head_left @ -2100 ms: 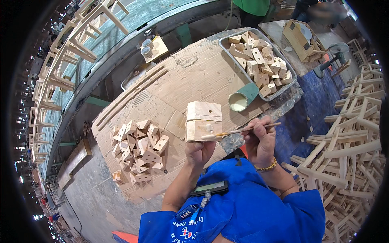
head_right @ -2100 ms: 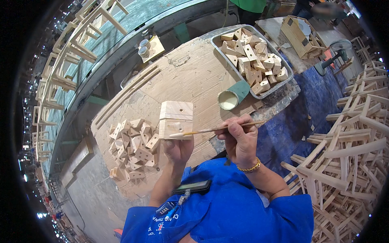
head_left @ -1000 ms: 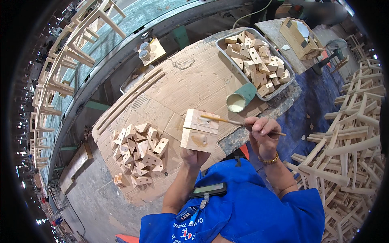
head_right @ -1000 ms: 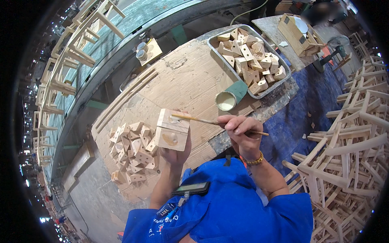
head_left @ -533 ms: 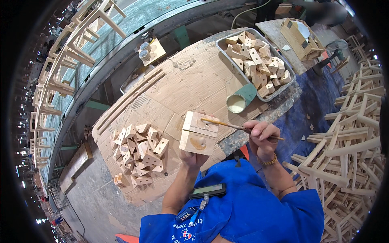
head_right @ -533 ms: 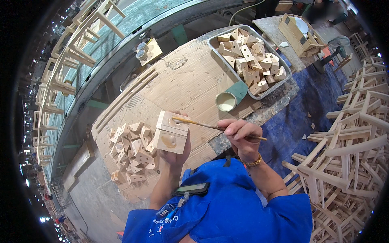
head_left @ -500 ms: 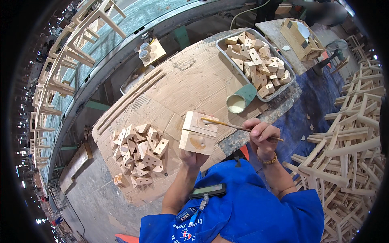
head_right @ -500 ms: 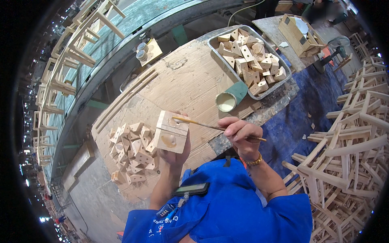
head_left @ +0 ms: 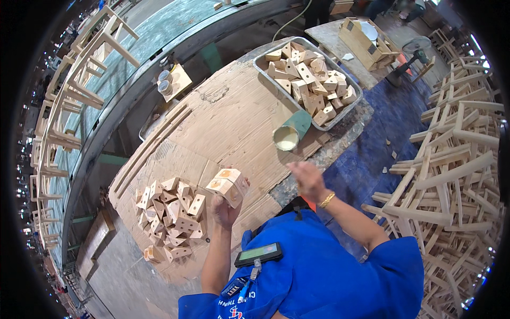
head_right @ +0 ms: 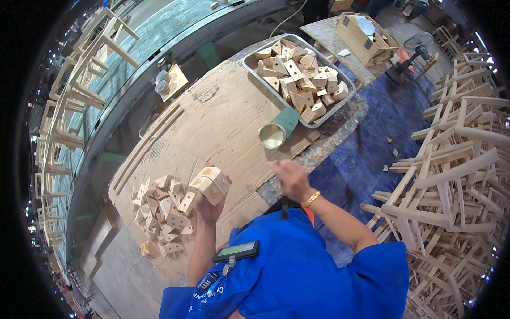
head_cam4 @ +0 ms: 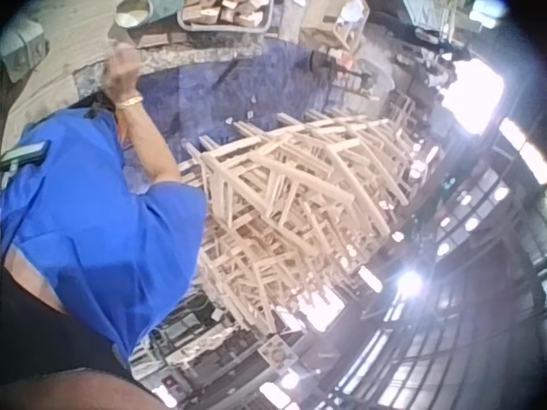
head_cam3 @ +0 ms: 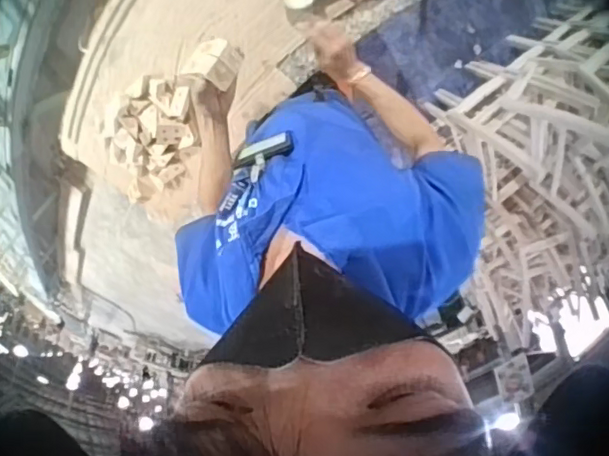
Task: The person applies glue to small wooden blocks using a brush and a small container. They pick up individual blocks from a pile, apply the adhesive to specific surfaces, and place the treated pieces into a metal tray. The process is repetitive and performed one piece at a time in a workshop setting.
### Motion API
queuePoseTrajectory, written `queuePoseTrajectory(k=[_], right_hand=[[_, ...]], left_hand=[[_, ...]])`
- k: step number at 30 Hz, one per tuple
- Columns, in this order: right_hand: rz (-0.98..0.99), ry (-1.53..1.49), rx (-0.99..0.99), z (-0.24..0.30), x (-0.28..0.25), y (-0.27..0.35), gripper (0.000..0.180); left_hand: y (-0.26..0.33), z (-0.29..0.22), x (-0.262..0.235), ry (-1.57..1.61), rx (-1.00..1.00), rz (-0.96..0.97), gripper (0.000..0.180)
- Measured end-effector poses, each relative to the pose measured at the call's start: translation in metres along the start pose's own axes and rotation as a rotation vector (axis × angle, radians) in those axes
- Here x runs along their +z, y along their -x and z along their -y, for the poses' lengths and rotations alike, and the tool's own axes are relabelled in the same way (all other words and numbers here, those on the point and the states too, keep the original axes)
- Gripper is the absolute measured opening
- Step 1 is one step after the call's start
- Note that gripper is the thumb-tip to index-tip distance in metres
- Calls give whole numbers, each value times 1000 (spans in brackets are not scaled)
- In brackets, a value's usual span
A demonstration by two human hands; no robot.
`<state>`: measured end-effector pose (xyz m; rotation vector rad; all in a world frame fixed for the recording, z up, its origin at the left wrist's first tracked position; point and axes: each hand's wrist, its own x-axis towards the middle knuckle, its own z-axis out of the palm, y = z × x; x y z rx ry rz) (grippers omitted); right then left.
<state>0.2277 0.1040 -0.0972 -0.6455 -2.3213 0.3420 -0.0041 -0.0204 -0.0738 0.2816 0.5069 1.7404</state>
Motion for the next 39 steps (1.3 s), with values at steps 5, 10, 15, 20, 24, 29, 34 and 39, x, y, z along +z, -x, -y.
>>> queuePoseTrajectory(k=[5,10,15,20,24,29,34,39], right_hand=[[340,241,56,38,47,23,56],[405,295,125,37,84,25,68],[477,267,241,43,73,5,78],[293,-236,384,63,28,-38,92],[335,-367,216,69,30,-78,106],[607,-401,190,63,30,-110,105],[493,-473,92,55,49,-124,102],[677,-425,242,49,59,-151,101]], left_hand=[[8,-2,-18,-20,-2,-65,81],[13,0,-32,-38,-11,-91,74],[14,2,-38,-79,39,-132,70],[11,4,-49,-284,19,-70,70],[-2,22,-34,-207,38,-36,79],[-6,15,-29,-322,102,-86,83],[-17,3,-15,-325,158,-41,78],[-21,-2,-37,-539,122,-146,71]])
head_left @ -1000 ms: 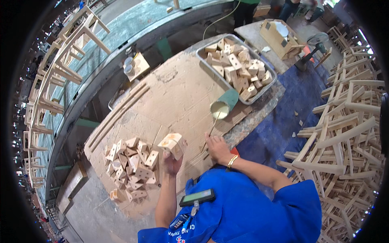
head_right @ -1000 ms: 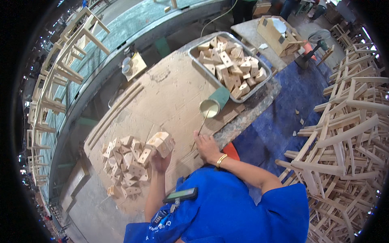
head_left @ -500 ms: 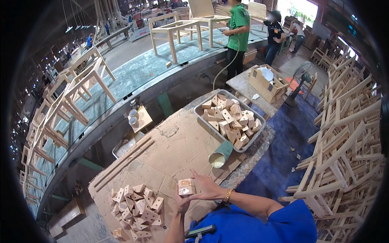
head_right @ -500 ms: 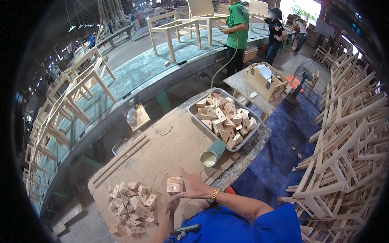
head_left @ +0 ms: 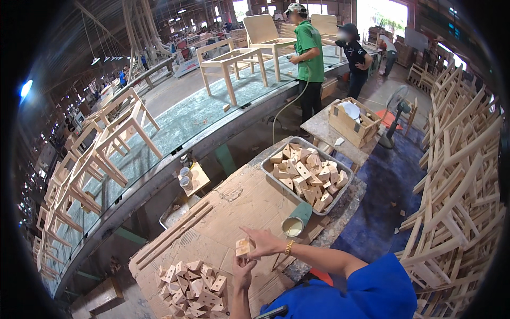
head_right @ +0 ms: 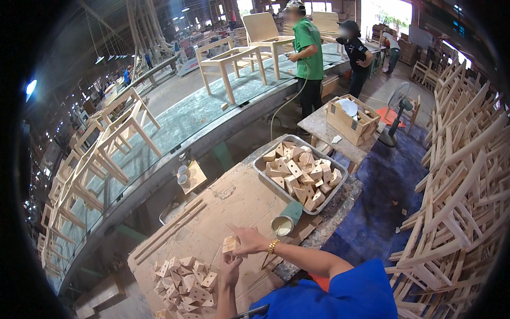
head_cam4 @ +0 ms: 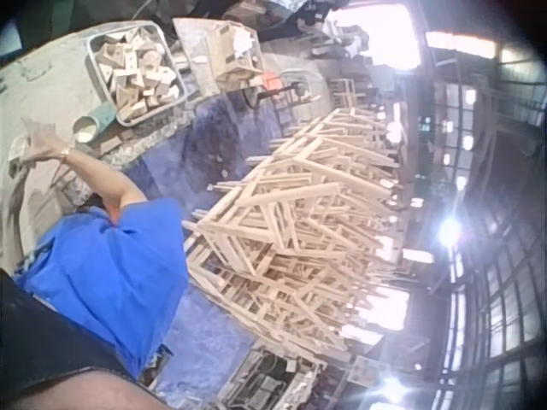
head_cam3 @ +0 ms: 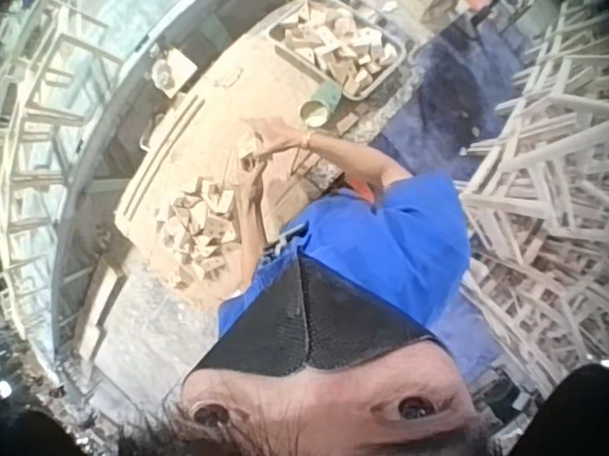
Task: The person applies glue to small wooden blocks using a brush and a small container. They pick up individual blocks from a pile, apply the adhesive to specific surfaces, and place the treated pieces into a metal tray. The process is repetitive and performed one piece at a time in a workshop setting.
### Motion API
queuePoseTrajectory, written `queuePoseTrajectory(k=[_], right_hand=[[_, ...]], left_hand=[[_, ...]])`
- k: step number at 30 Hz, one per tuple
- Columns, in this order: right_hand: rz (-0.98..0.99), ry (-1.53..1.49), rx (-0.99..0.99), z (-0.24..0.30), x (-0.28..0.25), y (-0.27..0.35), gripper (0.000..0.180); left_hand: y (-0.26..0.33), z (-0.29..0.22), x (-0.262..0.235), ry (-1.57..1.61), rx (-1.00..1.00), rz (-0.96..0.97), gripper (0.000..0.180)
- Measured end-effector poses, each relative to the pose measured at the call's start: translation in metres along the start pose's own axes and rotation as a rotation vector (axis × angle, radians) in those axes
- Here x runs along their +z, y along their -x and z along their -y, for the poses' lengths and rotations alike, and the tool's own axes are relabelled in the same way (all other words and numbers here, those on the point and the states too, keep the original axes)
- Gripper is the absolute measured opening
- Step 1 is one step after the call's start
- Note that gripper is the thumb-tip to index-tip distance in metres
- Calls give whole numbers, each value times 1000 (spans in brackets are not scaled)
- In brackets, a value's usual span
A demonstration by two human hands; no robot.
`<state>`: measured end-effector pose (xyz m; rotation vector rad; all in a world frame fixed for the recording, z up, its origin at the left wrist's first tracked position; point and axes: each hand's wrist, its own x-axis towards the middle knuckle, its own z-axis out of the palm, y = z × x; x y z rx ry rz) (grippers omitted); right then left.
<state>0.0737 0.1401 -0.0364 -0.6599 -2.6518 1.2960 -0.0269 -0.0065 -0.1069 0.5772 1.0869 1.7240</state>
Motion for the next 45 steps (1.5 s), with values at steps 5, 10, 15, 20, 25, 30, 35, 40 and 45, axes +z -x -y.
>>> queuePoseTrajectory(k=[5,10,15,20,25,30,35,40,45], right_hand=[[-107,494,-6,-22,11,-16,101],[-129,701,-38,-39,31,-18,95],[-80,699,22,-52,43,-19,94],[-58,652,35,-54,43,-17,93],[-40,648,61,-54,42,-13,95],[-79,576,80,-53,35,-7,97],[-334,274,-109,-34,26,2,87],[-58,-205,-447,52,53,30,64],[-273,105,-614,71,68,37,55]], left_hand=[[18,10,-14,58,-132,-344,69],[47,17,-40,16,-123,-408,60],[70,19,-56,56,-64,-456,47],[70,18,-52,30,-81,-449,42],[64,10,-37,-10,-90,-418,40],[55,5,-24,-71,-57,-377,36],[41,3,-24,65,-57,-386,33],[11,-1,-33,387,130,-161,47],[-23,-41,11,561,247,463,68]])
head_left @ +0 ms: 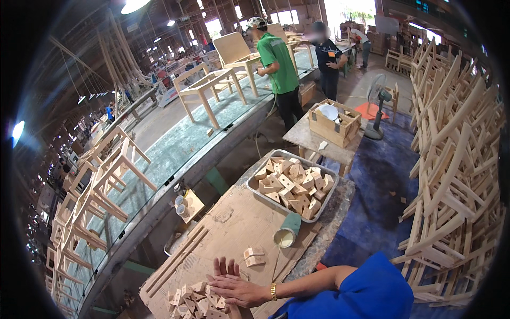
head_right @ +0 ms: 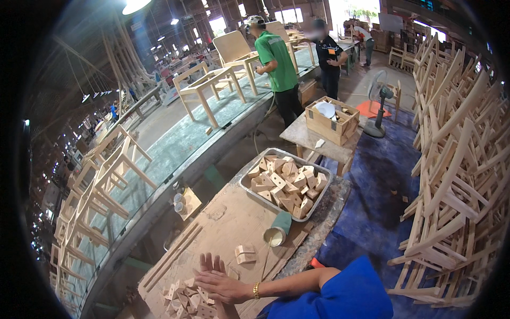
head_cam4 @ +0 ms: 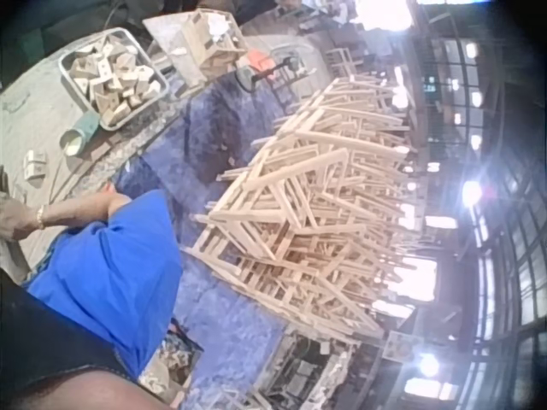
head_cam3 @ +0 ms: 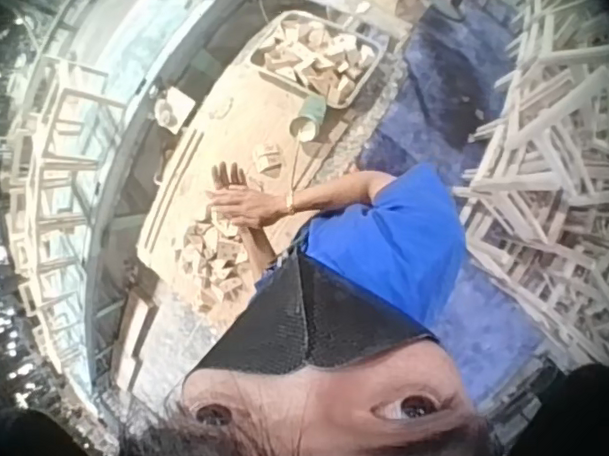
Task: The person applies glue to small wooden blocks using a brush and a small container. They pick up individual blocks from a pile, apply the adhesive to specific surfaces, and place the treated pieces into a metal tray. The process is repetitive and performed one piece at a time in a workshop setting.
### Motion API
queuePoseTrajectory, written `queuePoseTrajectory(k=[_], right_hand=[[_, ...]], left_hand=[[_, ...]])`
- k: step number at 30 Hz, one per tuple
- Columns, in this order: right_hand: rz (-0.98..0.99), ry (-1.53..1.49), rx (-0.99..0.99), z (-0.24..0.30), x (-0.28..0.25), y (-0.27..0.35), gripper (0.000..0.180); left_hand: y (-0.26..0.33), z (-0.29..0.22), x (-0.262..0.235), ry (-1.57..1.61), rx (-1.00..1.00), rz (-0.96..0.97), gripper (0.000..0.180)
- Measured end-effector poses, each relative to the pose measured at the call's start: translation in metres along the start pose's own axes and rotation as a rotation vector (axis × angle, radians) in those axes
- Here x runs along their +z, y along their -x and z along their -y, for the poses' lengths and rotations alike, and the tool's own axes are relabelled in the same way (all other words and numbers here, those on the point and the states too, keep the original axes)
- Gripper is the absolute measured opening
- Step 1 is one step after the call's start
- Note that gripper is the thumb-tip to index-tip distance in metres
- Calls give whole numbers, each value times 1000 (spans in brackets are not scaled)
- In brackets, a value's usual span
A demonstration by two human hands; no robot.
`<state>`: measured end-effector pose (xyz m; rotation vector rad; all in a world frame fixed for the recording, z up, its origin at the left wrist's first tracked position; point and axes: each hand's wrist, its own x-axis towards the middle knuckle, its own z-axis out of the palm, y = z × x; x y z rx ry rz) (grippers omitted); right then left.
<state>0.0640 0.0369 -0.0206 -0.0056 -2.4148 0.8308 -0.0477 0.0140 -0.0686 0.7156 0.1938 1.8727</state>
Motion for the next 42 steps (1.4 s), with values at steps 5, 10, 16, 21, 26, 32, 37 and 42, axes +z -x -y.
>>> queuePoseTrajectory(k=[5,10,16,21,26,32,37,42], right_hand=[[-121,-104,31,-9,-27,-27,51],[-84,36,232,-24,-60,-35,51],[-266,-1646,627,-74,-33,-7,57],[-132,-1674,385,-45,-7,27,48],[-179,-1599,468,-32,0,41,41],[-213,-1798,856,-18,-17,38,36],[-89,-1879,652,14,-69,37,41],[-63,-1683,701,6,-86,57,41]], left_hand=[[-20,7,40,-135,89,16,67],[-8,22,104,-364,-24,-339,66],[-1,31,121,-1164,16,186,53],[-3,19,99,-1923,142,364,47],[-9,21,98,-1916,349,275,54],[-14,-3,86,-2087,431,48,61],[-1,-31,55,-2008,334,-261,59],[37,-43,26,-1895,194,-468,29]])
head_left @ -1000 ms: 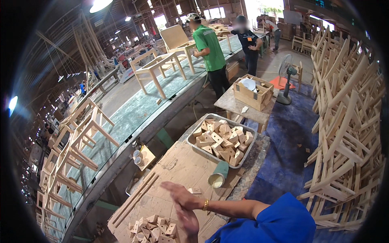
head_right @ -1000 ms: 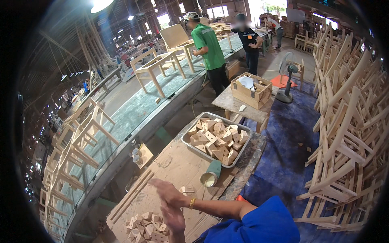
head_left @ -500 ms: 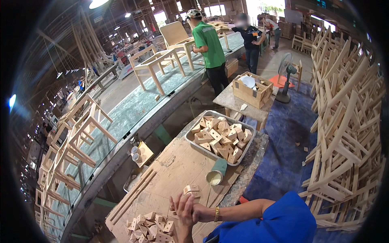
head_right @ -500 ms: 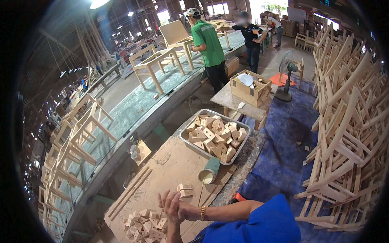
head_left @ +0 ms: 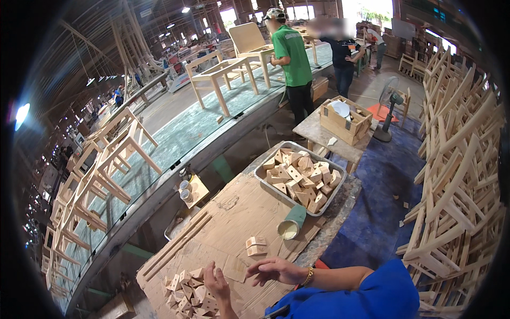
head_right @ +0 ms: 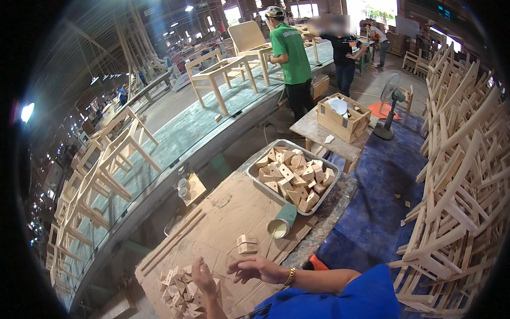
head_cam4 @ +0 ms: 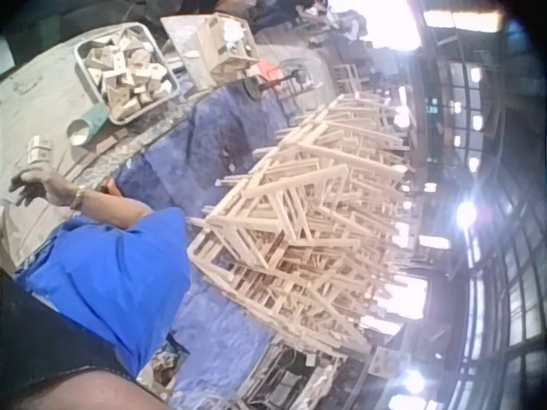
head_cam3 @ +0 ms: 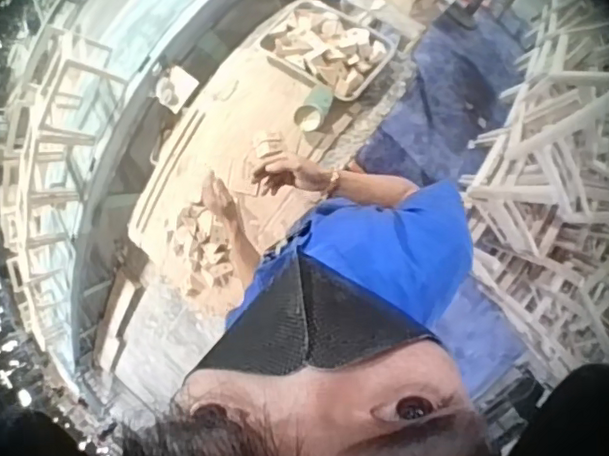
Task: The person applies glue to small wooden blocks using a brush and a small container. They pick up individual blocks from a pile, apply the adhesive to specific surfaces, and place the treated pieces into a metal tray. The process is repetitive and performed one piece at a time in a workshop setting.
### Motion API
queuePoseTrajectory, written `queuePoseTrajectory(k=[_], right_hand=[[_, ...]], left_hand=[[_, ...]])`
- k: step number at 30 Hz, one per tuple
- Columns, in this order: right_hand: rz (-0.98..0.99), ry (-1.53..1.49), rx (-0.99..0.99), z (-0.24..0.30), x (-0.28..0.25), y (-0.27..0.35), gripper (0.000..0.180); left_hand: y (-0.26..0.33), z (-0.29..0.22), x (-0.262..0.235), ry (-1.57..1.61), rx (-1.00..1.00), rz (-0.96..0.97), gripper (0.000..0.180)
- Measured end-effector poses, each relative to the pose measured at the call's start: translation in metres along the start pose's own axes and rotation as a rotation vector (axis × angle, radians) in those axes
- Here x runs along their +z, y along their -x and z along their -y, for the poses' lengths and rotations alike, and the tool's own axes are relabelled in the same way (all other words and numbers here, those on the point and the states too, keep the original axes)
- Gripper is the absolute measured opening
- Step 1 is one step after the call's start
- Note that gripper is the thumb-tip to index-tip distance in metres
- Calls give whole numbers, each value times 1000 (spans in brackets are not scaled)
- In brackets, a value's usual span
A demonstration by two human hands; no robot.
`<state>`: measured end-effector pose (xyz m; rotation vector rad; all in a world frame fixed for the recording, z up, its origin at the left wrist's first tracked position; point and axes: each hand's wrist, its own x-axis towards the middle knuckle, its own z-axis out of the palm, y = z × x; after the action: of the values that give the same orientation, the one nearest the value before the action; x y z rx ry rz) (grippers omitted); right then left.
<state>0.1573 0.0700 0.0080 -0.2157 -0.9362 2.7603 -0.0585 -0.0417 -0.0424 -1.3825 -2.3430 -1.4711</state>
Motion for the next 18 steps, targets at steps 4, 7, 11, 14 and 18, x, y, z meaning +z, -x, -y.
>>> queuePoseTrajectory(k=[4,7,11,14,18], right_hand=[[-128,-42,-27,-8,-19,5,38],[-167,-62,-19,-12,-26,7,37],[-163,-87,-17,-17,-27,4,34],[-151,-80,-28,-19,-25,1,34],[-147,-73,-42,-19,-24,-1,35]], left_hand=[[23,12,-5,29,-33,62,27],[32,12,-6,38,-27,88,26],[37,15,-5,62,-28,76,25],[37,13,-4,47,-21,88,25],[31,3,0,109,-69,87,24]])
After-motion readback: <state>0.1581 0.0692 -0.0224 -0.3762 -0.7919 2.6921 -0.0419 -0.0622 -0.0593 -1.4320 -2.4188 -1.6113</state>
